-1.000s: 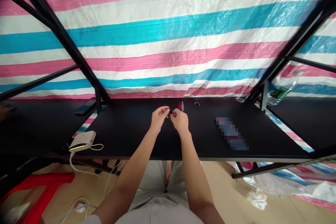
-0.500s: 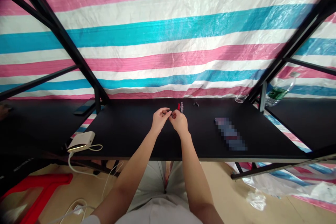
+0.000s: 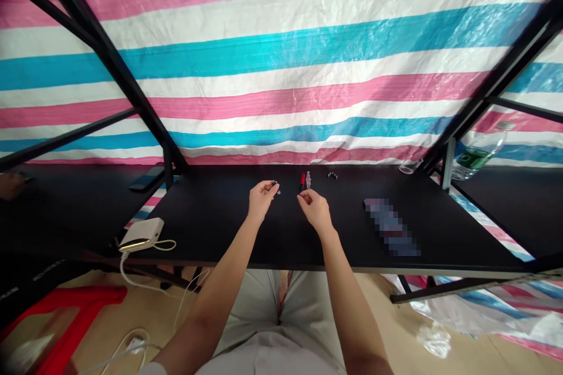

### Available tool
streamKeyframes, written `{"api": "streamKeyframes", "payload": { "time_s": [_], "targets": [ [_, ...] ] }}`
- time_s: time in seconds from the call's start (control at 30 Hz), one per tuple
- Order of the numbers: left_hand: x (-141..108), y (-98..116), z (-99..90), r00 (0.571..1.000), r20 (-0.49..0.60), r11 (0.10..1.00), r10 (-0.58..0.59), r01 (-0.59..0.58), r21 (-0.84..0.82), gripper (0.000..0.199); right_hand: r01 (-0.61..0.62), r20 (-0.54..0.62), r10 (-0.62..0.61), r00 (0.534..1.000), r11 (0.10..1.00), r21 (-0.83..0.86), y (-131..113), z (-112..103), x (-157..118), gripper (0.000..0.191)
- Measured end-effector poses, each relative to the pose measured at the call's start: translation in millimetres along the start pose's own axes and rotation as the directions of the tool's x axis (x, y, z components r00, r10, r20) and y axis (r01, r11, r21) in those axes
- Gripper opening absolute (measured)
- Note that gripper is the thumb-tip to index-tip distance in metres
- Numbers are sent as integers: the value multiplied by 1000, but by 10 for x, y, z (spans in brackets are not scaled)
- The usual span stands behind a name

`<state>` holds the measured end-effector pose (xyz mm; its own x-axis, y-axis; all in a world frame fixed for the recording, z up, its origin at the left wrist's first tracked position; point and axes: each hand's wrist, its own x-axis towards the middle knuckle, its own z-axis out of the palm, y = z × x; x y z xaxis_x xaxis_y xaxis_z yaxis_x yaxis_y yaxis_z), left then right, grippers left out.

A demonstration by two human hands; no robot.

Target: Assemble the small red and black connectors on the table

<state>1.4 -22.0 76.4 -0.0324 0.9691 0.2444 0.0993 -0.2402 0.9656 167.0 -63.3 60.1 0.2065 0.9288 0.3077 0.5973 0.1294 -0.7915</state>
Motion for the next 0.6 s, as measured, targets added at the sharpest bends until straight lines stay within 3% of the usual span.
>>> {"api": "streamKeyframes", "payload": {
  "time_s": [0.27,0.6],
  "targets": [
    [31,-110,-233,999,-28,997,-28,30,71,28,-72,-31,73,997,997,37,444,-76,-362,36],
    [174,-442,-352,998,-50,937,45,-25,349,22,-117,-167,134,977,987,113,517,-1,-330,38]
  ]
}}
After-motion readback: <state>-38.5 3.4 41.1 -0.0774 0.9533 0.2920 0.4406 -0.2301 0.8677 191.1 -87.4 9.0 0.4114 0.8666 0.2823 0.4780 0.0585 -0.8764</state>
